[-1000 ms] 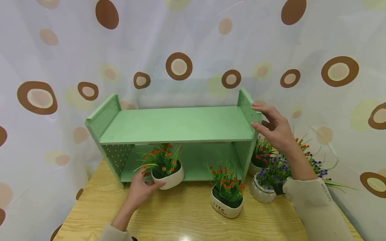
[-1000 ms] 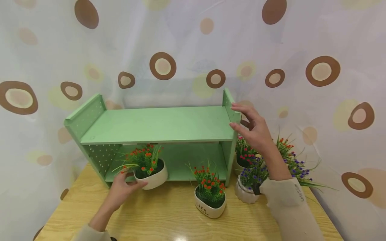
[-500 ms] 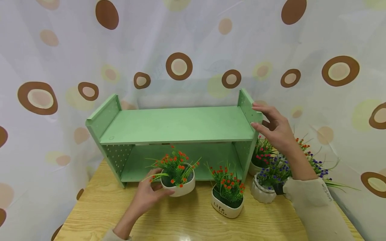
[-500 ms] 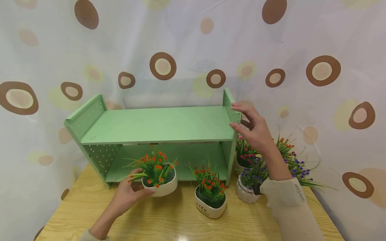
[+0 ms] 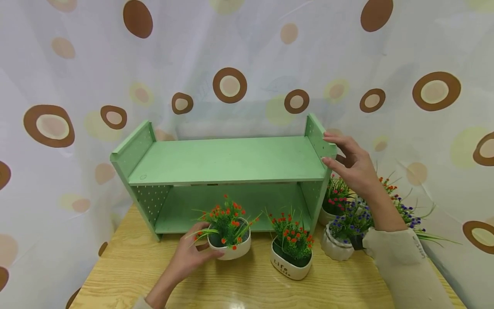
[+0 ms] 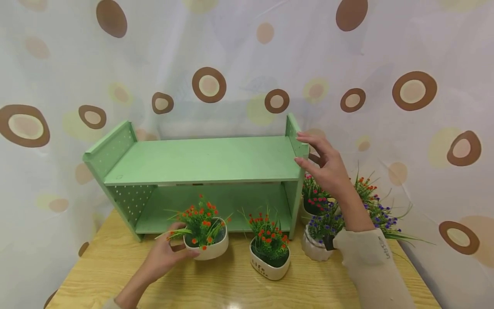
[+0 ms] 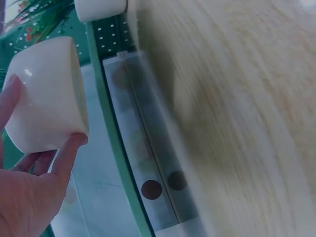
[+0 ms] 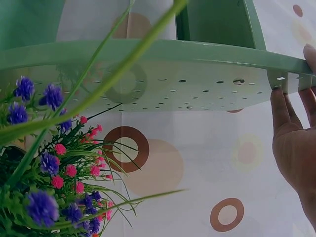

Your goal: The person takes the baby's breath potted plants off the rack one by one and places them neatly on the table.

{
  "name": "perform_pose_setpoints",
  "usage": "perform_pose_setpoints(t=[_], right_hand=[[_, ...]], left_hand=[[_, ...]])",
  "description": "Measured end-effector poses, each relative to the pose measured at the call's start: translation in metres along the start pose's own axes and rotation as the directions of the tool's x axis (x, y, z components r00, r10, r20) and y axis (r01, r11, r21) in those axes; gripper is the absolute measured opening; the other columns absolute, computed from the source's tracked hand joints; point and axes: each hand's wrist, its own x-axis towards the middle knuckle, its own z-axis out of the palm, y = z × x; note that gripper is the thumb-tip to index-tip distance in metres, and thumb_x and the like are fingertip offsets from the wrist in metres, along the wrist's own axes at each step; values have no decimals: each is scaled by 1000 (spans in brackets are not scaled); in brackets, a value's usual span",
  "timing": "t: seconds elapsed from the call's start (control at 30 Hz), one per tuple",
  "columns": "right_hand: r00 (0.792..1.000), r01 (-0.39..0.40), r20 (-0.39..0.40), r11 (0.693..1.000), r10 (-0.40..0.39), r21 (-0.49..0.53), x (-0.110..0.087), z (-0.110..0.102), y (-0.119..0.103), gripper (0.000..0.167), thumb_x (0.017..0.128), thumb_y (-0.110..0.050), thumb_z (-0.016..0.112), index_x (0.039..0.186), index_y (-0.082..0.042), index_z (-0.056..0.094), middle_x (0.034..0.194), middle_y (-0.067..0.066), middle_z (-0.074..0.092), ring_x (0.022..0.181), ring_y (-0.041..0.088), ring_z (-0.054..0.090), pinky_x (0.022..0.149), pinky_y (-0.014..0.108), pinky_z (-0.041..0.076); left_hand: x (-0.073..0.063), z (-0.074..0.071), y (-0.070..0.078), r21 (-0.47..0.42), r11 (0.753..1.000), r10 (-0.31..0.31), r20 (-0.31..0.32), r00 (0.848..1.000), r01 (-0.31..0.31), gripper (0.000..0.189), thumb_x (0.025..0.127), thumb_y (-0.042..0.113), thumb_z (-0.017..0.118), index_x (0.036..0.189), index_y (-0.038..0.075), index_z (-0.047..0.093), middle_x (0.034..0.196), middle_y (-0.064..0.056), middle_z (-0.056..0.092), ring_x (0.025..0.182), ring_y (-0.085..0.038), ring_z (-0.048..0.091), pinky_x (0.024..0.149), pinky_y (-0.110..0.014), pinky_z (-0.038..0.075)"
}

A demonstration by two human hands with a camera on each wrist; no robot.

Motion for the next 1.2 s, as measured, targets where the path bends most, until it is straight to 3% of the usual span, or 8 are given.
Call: perform_pose_setpoints(t=[0.2, 0.33, 0.6, 0.83, 1.03, 1.2], right_hand=[[1000, -2, 0, 1000, 2, 1, 0, 0, 0, 48, 97, 11, 61, 144, 6, 52, 158, 7, 45, 156, 25, 30, 105, 14, 45], [1000, 4, 4, 1000, -4, 16, -1, 0, 0, 48, 97, 12, 61, 144, 8, 51, 160, 12, 42, 156, 24, 30, 105, 15, 45], [1000, 10, 5, 1000, -11, 22, -2, 0, 1, 48, 97, 13, 60, 144, 8, 50, 161, 18, 39, 155, 18, 32, 104, 14, 45], [1000, 9, 5, 1000, -9, 28, -2, 1, 0, 49, 97, 13, 60, 145, 6, 51, 161, 16, 39, 155, 15, 32, 106, 15, 44], [1000, 20, 5, 999, -20, 49, -2, 2, 1, 50, 96, 14, 59, 145, 5, 51, 161, 19, 37, 154, 14, 33, 105, 15, 45], [1000, 27, 2, 998, -27, 47, 0, 2, 1, 50, 97, 14, 59, 146, 5, 51, 161, 20, 37, 154, 14, 34, 103, 15, 46]], left_hand=[[-3, 2, -5, -17, 1000, -9, 27, 1000, 9, 70, 72, 13, 96, 133, 14, 62, 145, -10, 56, 140, -37, 49, 98, -36, 57], [-5, 3, -7, -2, 1000, -14, 53, 999, 14, 71, 72, 13, 95, 135, 13, 61, 146, -10, 54, 142, -39, 46, 99, -40, 56], [-5, 5, -18, 88, 995, -49, 80, 996, 42, 80, 70, 17, 97, 139, 7, 59, 147, -17, 55, 142, -43, 46, 102, -44, 54], [-2, 2, -28, 250, 968, -71, 146, 987, 32, 82, 72, 30, 97, 143, 15, 59, 151, -16, 54, 142, -45, 46, 104, -55, 50], [-2, 0, -31, 274, 961, -68, 155, 986, 24, 80, 73, 31, 96, 142, 13, 60, 154, -22, 49, 140, -49, 47, 102, -57, 51], [-4, -1, -33, 298, 954, -68, 137, 988, 25, 76, 72, 30, 96, 137, 8, 63, 146, -20, 58, 134, -46, 53, 105, -63, 45]])
